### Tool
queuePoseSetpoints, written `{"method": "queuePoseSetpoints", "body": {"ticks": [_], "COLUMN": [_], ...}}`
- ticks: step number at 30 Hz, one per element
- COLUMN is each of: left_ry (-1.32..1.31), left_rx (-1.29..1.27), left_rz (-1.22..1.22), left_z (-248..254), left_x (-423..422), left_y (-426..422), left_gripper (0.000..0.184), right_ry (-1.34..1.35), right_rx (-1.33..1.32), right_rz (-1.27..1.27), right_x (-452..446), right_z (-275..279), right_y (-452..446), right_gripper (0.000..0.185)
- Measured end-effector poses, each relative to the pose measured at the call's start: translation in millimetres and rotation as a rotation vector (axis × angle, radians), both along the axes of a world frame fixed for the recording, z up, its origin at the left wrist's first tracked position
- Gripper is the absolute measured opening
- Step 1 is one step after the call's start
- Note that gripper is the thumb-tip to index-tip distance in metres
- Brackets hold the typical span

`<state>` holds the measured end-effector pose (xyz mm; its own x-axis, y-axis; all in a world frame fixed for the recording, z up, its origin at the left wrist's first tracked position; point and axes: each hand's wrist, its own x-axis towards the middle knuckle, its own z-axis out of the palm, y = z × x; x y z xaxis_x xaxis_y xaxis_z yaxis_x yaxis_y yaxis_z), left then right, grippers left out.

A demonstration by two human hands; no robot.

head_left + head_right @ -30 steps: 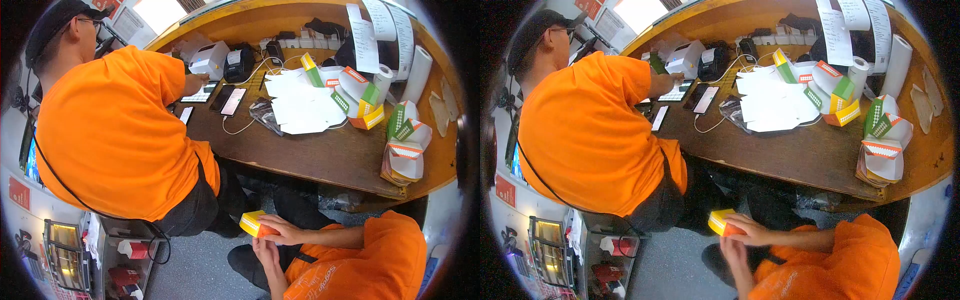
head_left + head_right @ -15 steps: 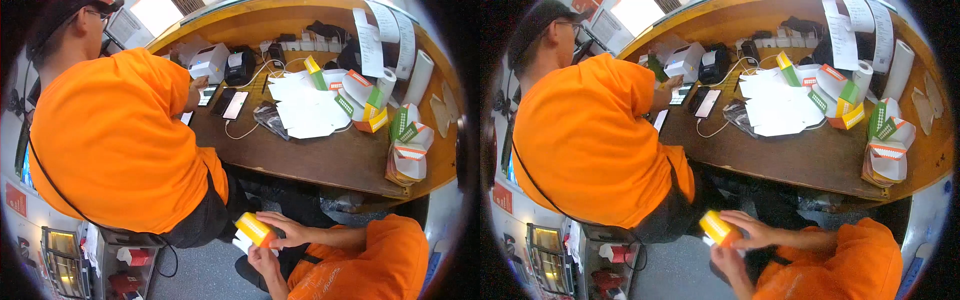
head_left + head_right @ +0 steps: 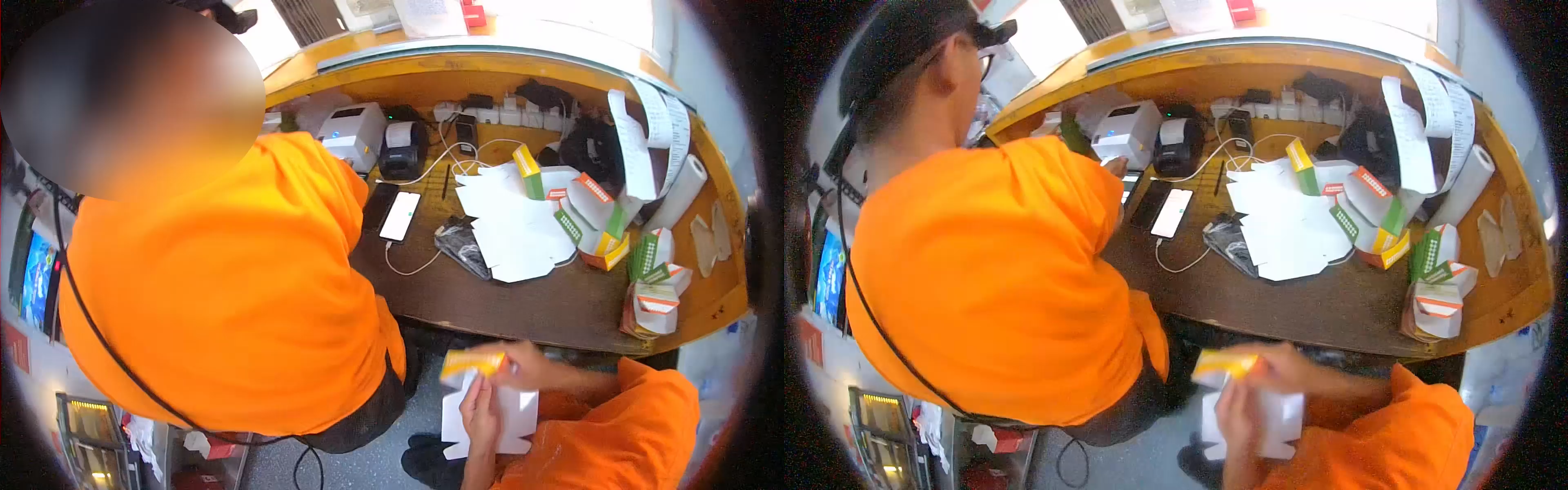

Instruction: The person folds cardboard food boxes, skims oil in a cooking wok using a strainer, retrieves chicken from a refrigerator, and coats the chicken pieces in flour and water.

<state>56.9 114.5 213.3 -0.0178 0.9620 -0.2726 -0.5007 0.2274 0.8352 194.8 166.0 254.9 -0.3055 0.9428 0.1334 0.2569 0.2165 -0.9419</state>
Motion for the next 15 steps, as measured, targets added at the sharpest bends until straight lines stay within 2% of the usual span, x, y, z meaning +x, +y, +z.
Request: {"method": "queuePoseSetpoints", "body": {"ticks": [1,2,3,4,5,7,10,12,13,15], "left_ry": [0.059,0.182,0.156,0.354,0.551,0.476,0.43,0.544,0.569,0.703], "left_rx": [-0.034,0.181,0.255,0.324,0.402,0.419,0.33,0.286,0.252,0.163], "left_rz": [-0.061,-0.217,-0.182,-0.226,-0.274,-0.295,-0.25,-0.229,-0.105,-0.112], "left_z": [30.6,66.3,88.4,98.7,108.0,132.9,149.0,142.8,138.1,126.2], "left_x": [5.1,5.0,10.6,8.5,3.7,-5.6,-31.6,-58.4,-73.3,-111.1], "left_y": [7.6,18.1,23.1,25.7,28.2,26.8,14.6,4.5,-2.2,-28.0], "left_gripper": [0.049,0.051,0.045,0.041,0.038,0.025,0.021,0.021,0.021,0.024], "right_ry": [-0.134,-0.05,0.018,0.08,0.173,0.015,-0.159,-0.326,-0.404,-0.543], "right_rx": [-0.096,-0.116,-0.113,-0.107,-0.113,0.048,0.189,0.291,0.371,0.577], "right_rz": [-0.062,-0.124,-0.292,-0.457,-0.54,-0.762,-0.673,-0.689,-0.706,-0.783], "right_x": [10.7,28.2,40.9,53.5,70.4,114.9,171.5,179.4,175.8,163.2], "right_z": [20.2,18.7,33.0,47.8,56.2,45.3,49.4,45.2,42.5,30.1], "right_y": [14.6,31.5,51.1,71.9,92.3,136.9,181.6,187.6,186.5,170.9], "right_gripper": [0.05,0.043,0.029,0.017,0.015,0.016,0.023,0.025,0.026,0.029]}}
